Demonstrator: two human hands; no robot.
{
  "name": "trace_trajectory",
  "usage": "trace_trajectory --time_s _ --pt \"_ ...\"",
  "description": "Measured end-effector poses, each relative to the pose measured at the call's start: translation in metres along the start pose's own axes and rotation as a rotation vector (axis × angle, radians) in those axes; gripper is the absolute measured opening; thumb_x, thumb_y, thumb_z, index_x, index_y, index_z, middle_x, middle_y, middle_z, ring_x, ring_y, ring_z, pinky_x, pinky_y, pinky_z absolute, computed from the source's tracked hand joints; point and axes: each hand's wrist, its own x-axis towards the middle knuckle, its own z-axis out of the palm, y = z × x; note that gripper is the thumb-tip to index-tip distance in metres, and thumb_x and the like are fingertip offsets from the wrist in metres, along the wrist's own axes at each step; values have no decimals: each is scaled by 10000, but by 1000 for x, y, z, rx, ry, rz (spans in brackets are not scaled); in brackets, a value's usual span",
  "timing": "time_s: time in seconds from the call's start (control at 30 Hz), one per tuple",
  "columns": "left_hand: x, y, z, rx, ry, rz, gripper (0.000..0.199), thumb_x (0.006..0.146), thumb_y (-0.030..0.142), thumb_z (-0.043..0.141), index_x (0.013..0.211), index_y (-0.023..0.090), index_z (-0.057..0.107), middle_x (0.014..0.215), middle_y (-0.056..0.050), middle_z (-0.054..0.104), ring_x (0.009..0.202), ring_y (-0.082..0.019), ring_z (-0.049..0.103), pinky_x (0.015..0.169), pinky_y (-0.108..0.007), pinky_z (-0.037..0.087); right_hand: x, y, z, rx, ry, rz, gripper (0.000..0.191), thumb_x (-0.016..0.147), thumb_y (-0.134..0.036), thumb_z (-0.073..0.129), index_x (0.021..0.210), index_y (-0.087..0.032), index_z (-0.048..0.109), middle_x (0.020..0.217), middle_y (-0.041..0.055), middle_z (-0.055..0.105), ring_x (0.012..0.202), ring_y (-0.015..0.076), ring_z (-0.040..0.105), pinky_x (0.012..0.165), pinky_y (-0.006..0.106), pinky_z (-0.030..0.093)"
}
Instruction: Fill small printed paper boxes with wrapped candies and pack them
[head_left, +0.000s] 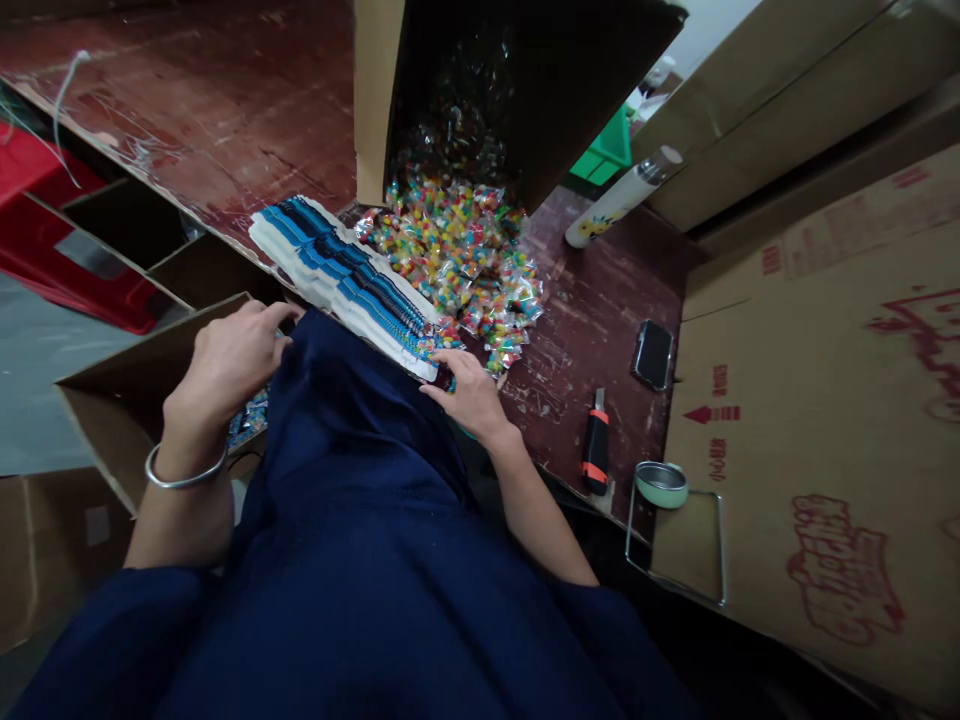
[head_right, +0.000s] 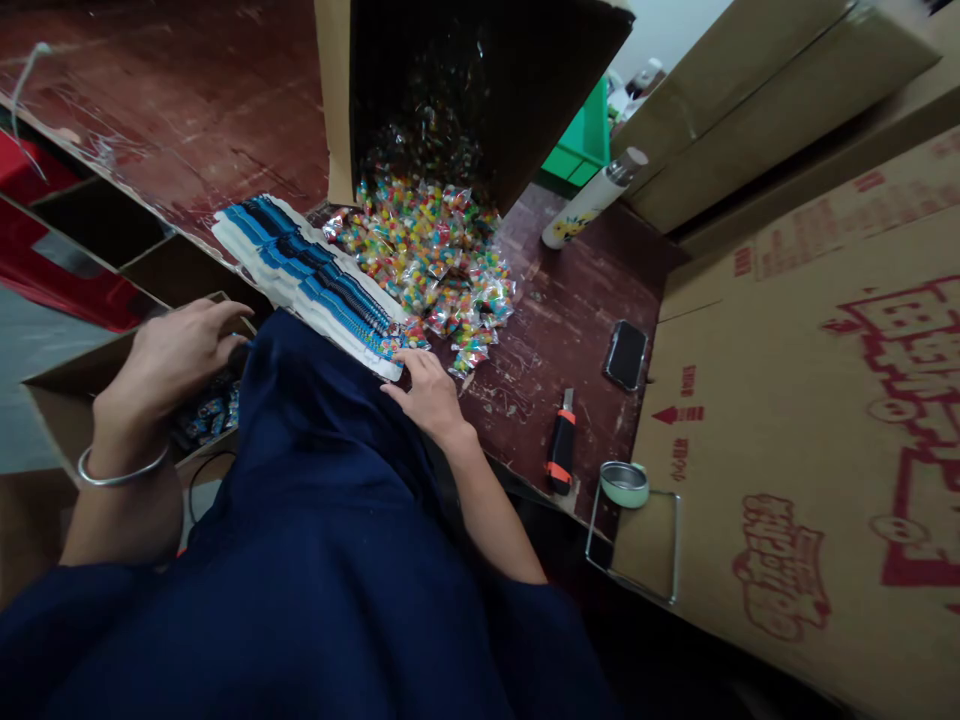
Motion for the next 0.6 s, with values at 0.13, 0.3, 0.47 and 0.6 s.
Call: trace_trajectory --time_s 0.13,0.3,0.47,0.6 --pt "1 14 3 -139 16 33 326 969 307 633 1273 202 686 1192 -131 727 1067 -345 708 926 -506 554 2 4 14 -89 17 -18 284 856 -187 792 1125 -203 702 1184 124 758 1152 322 692 1001 494 573" --pt "6 49 45 -854 -130 177 206 921 376 715 946 173 731 929 -65 774 881 -229 725 849 -369 564 2 3 8 -84 135 -154 121 970 -177 644 1010 -225 748 1066 84 810 1023 253 761 942 427 617" --pt "7 74 91 -1639 -424 -62 449 847 556 787 937 125 697 1008 -141 789 924 -243 775 814 -347 614 0 -12 -1 -112 473 -338 157 947 -144 663 998 -264 751 1046 58 824 1057 254 762 1019 495 601" --pt "7 82 105 -2014 -573 -200 439 898 532 747 1005 107 713 1024 -160 801 997 -284 786 941 -445 625 -7 -30 6 -13 391 -467 180 926 -128 700 1011 -280 745 1046 32 826 1064 230 755 1048 492 595"
